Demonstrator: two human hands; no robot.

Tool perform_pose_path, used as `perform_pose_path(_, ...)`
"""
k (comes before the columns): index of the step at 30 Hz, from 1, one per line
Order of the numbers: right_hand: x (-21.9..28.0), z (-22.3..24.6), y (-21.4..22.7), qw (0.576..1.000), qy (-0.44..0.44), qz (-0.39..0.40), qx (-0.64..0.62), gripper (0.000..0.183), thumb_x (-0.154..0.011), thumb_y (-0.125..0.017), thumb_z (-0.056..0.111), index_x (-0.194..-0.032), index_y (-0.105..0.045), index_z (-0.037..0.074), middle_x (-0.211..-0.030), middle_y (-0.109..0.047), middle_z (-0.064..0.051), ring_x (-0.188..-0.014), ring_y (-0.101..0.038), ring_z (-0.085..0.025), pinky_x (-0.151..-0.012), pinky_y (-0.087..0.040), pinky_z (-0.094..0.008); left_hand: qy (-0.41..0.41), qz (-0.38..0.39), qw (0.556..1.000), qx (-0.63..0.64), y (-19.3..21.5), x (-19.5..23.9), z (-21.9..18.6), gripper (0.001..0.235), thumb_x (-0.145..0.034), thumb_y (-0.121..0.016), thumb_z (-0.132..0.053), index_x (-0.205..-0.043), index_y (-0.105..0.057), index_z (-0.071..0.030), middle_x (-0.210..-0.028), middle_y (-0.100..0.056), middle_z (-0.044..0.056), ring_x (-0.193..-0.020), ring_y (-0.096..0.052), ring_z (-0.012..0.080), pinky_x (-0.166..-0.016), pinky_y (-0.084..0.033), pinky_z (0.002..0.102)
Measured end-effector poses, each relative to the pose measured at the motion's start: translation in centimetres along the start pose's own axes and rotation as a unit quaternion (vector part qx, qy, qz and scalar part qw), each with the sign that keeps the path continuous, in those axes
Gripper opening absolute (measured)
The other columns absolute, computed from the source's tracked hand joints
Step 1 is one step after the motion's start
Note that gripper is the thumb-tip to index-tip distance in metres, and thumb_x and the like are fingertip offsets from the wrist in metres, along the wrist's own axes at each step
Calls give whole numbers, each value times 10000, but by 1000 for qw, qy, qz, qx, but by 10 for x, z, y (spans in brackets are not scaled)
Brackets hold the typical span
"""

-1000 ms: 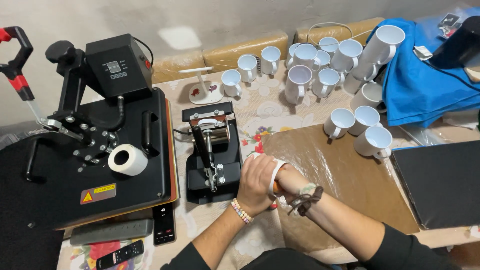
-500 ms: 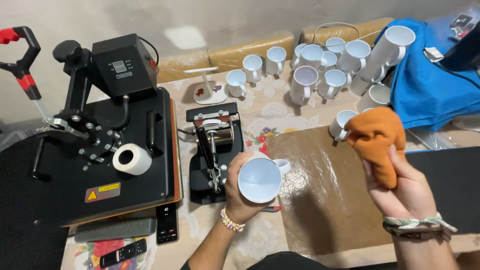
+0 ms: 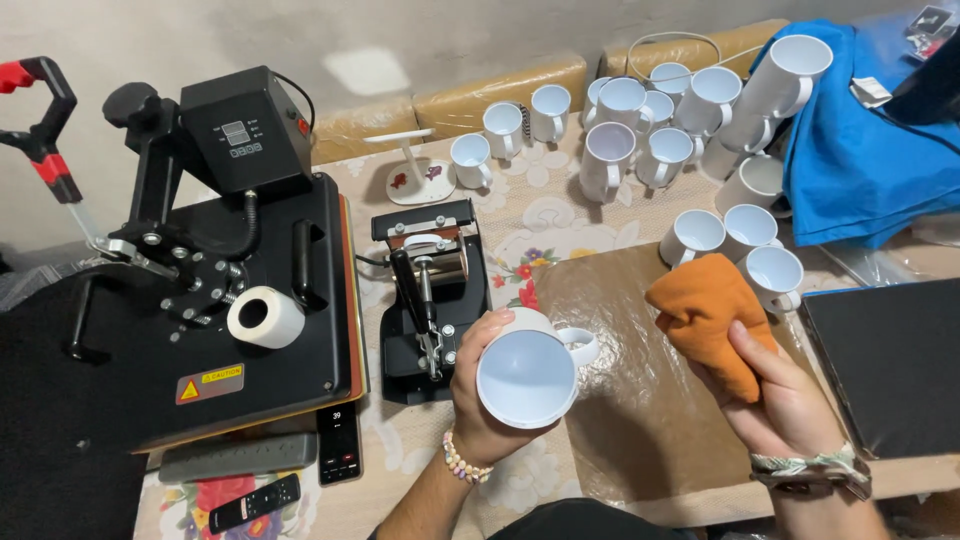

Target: Cleaning white ceramic mugs with a cloth and placing them into a mug heat press for sublimation.

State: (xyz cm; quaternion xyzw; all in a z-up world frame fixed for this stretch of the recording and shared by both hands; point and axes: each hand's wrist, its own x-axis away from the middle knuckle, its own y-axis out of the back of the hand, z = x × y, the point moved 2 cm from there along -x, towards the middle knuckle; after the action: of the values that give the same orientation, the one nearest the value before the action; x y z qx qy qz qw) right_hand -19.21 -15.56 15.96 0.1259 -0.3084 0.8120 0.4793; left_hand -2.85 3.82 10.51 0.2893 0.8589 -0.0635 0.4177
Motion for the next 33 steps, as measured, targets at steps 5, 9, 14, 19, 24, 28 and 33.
perform_pose_path(5,-3,-8,5,1000,-10,15,-2,616,-953,-325,149,-1569,-334,169,-1542,-451,-60,-1380,-441,-215,-1131,-354,-376,-36,-3,998,-45,4,0,-4,905,-712,-928,-325,-1384,-384,-56,-1367,-551,175,-1286,-582,375,-1199,-430,569)
perform_pose_path(9,-1,-8,4,1000,-13,10,5,602,-967,-323,154,-1567,-343,181,-1539,-458,-38,-1370,-446,-196,-1125,-357,-372,-86,7,989,-119,8,4,-4,707,-858,-799,-313,-1369,-386,-51,-1360,-547,199,-1290,-578,394,-1191,-412,614)
perform_pose_path(14,6,-5,-4,1000,-11,10,3,612,-959,-304,147,-1571,-328,167,-1553,-442,-42,-1392,-428,-200,-1150,-338,-373,-96,12,984,-147,7,1,-10,720,-850,-821,-299,-1360,-386,-35,-1364,-542,201,-1291,-579,405,-1184,-418,617)
perform_pose_path(19,16,-5,-3,998,56,16,28,691,-891,-315,71,-1580,-292,114,-1568,-419,-99,-1434,-406,-242,-1176,-315,-404,-82,47,976,-198,6,-2,-15,725,-884,-736,-428,-1378,-416,-4,-1386,-559,214,-1306,-580,388,-1176,-429,565)
perform_pose_path(24,-3,-40,61,981,170,59,75,661,-761,-527,-42,-1419,-462,-69,-1374,-570,-267,-1237,-563,-364,-1033,-470,-493,-49,71,970,-229,3,0,-11,803,-809,-804,-440,-1376,-445,1,-1368,-582,197,-1281,-590,358,-1149,-434,537)
perform_pose_path(28,29,-9,15,744,439,267,428,404,-814,-714,143,-1212,-706,75,-1290,-723,-146,-1207,-720,-260,-1053,-546,-353,-31,105,969,-223,0,-4,-11,746,-773,-800,-382,-1319,-498,28,-1314,-604,205,-1202,-609,371,-1086,-449,514)
perform_pose_path(33,21,-25,-12,646,446,308,537,401,-883,-643,183,-1282,-656,142,-1336,-692,-70,-1190,-703,-246,-963,-550,-352,-27,132,960,-247,-4,-3,-22,707,-836,-714,-494,-1291,-532,16,-1268,-632,180,-1180,-617,347,-1055,-438,483)
